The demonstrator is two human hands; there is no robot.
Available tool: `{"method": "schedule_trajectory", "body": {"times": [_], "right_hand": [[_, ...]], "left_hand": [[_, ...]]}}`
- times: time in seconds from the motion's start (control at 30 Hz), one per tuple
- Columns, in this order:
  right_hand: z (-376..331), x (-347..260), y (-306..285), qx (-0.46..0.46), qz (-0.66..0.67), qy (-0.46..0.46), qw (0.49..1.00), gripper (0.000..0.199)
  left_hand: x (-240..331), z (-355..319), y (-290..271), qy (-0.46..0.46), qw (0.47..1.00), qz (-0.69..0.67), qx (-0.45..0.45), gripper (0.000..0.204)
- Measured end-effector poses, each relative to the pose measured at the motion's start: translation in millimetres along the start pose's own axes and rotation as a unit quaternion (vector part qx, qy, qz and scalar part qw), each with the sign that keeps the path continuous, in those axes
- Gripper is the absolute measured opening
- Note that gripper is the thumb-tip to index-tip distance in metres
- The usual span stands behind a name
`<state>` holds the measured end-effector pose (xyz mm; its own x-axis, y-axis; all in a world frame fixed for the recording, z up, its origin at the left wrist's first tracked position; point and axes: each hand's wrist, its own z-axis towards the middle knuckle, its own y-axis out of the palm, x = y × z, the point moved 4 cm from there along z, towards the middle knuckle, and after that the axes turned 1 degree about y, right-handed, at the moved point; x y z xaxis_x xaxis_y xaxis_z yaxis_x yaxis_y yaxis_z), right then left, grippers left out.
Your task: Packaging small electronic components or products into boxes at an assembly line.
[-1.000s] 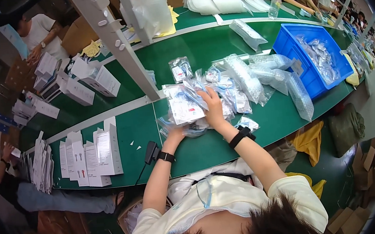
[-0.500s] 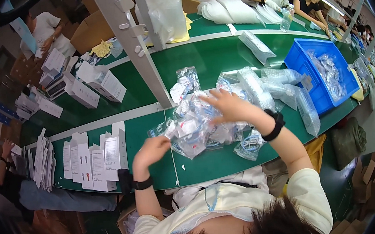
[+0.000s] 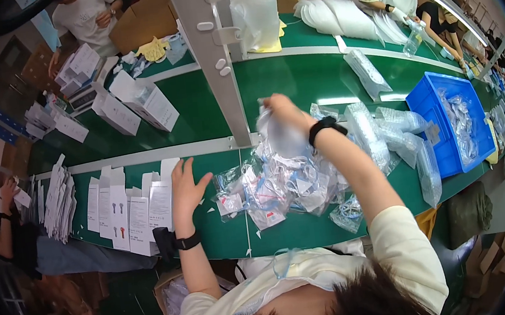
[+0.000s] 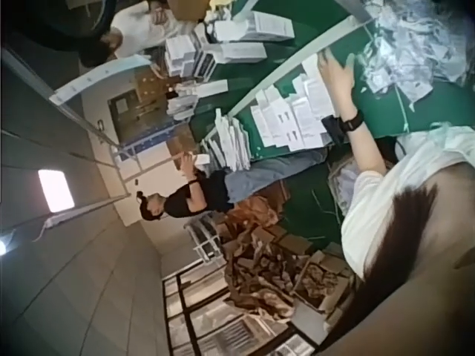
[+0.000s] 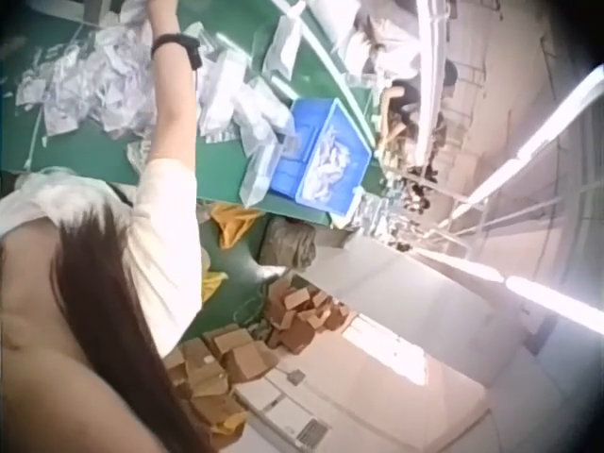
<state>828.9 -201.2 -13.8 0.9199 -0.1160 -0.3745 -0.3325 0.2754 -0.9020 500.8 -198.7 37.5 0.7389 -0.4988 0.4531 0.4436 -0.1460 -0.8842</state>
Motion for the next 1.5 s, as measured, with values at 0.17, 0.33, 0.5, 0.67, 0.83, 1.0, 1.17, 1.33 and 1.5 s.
{"method": "schedule_trajectory", "body": {"times": [0.17, 0.33, 0.5, 0.67, 0.83, 1.0, 1.17, 1.33, 1.5], "right_hand": [[-71, -25, -133, 0.143, 0.024, -0.012, 0.989, 0.023], [-172, 0, -149, 0.034, -0.021, 0.074, 0.996, 0.020], [-247, 17, -103, -0.092, -0.182, 0.214, 0.955, 0.035], [-249, -29, -142, 0.008, -0.281, 0.162, 0.946, 0.047], [-215, -80, -166, 0.094, 0.034, 0.049, 0.994, 0.049], [-182, -127, -121, 0.056, 0.275, -0.056, 0.958, 0.049], [-180, -170, -72, -0.100, 0.538, 0.039, 0.836, 0.089], [-185, -164, -102, -0.035, 0.552, -0.005, 0.833, 0.103], [-178, -123, -153, -0.223, 0.650, -0.073, 0.723, 0.094]], "left_hand": [[8, -38, 62, 0.122, 0.982, -0.136, -0.051, 0.075], [63, -54, 126, 0.174, 0.980, -0.023, -0.095, 0.083], [95, -55, 107, 0.181, 0.979, -0.078, -0.045, 0.082], [55, -39, 2, 0.103, 0.988, 0.075, 0.086, 0.089], [-54, -38, -40, -0.083, 0.968, 0.234, 0.039, 0.087], [-52, -47, -27, -0.125, 0.973, 0.191, -0.026, 0.088], [87, -102, -38, 0.131, 0.986, 0.016, 0.098, 0.088], [121, -91, -23, 0.151, 0.862, -0.484, 0.010, 0.090], [138, -58, -9, 0.217, 0.813, -0.518, -0.154, 0.086]]}}
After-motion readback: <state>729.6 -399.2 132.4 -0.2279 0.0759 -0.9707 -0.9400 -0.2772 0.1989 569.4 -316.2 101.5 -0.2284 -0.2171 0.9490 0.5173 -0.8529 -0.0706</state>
